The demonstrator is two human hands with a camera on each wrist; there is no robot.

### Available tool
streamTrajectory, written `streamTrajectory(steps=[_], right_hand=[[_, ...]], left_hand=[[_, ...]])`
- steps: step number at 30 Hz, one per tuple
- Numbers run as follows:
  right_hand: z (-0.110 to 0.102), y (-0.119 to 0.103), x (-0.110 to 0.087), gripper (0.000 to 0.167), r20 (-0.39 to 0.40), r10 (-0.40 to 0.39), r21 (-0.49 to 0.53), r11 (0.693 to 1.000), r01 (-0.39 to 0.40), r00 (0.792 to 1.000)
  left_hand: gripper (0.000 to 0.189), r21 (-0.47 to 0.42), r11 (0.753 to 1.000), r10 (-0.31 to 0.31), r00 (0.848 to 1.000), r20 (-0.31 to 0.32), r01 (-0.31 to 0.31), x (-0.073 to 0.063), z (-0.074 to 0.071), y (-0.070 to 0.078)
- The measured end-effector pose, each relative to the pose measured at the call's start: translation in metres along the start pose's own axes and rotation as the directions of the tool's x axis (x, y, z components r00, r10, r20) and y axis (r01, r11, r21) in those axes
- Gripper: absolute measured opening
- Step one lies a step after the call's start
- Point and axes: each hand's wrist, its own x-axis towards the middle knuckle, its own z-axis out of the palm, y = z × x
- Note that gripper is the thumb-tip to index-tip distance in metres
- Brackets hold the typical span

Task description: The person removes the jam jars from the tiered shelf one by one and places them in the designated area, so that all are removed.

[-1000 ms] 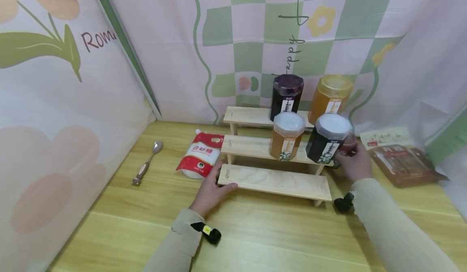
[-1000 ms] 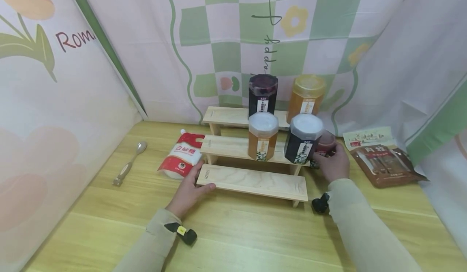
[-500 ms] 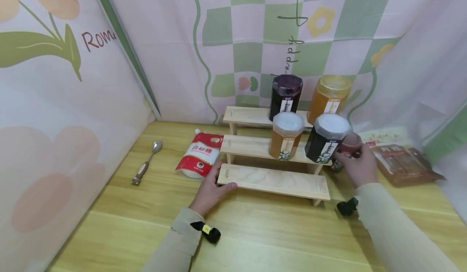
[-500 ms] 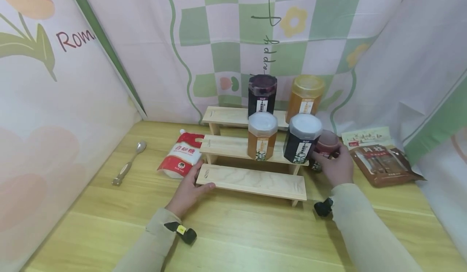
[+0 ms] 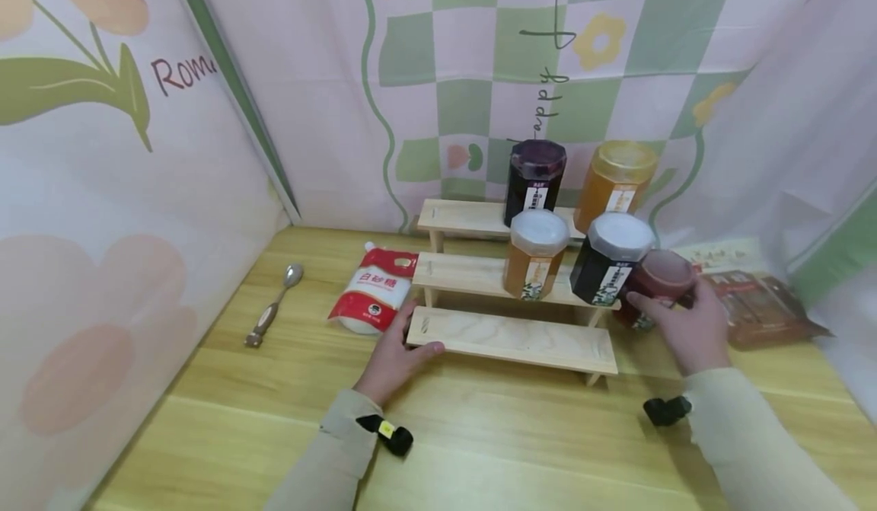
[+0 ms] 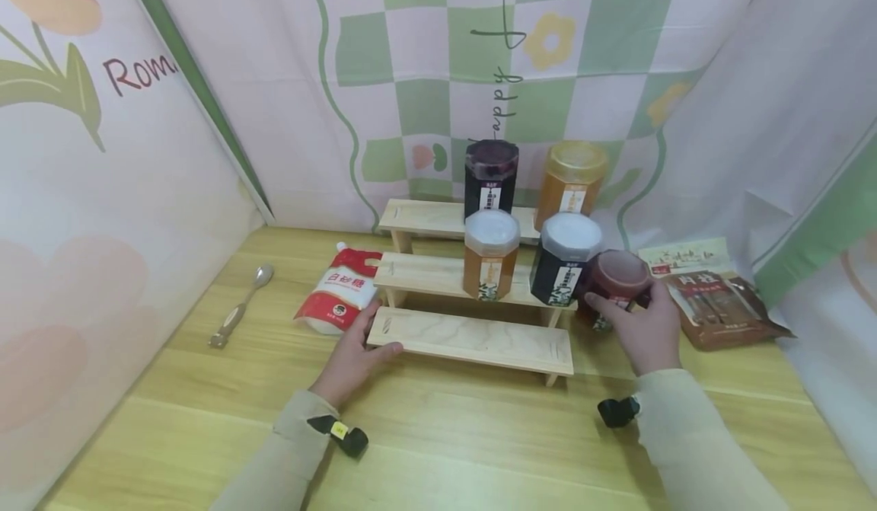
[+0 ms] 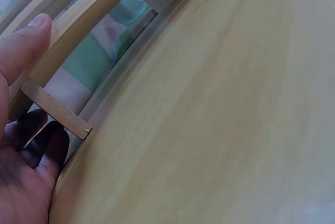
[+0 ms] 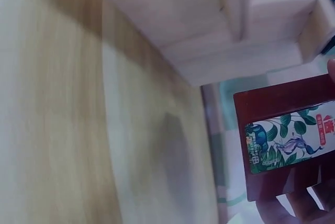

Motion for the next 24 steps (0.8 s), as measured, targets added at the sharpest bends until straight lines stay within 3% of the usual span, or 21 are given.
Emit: streamTrajectory(steps=[10,24], right_hand=[[-0.016,-0.015,-0.030,0.100,-0.016,0.038,0.008,0.999,-0.038,0.999],[-0.025,-0.032,-0.066,0.089,-0.083,-0.029,-0.016,0.999,0.028,0.996]], left_hand=[[0.099,-0.018,1.000,0.020,1.000,0.012,-0.020,0.002,0.001,-0.002],[0.100,-0.027,0.999,0.023,1.000,0.008,-0.023,0.002,0.000,-0.001]])
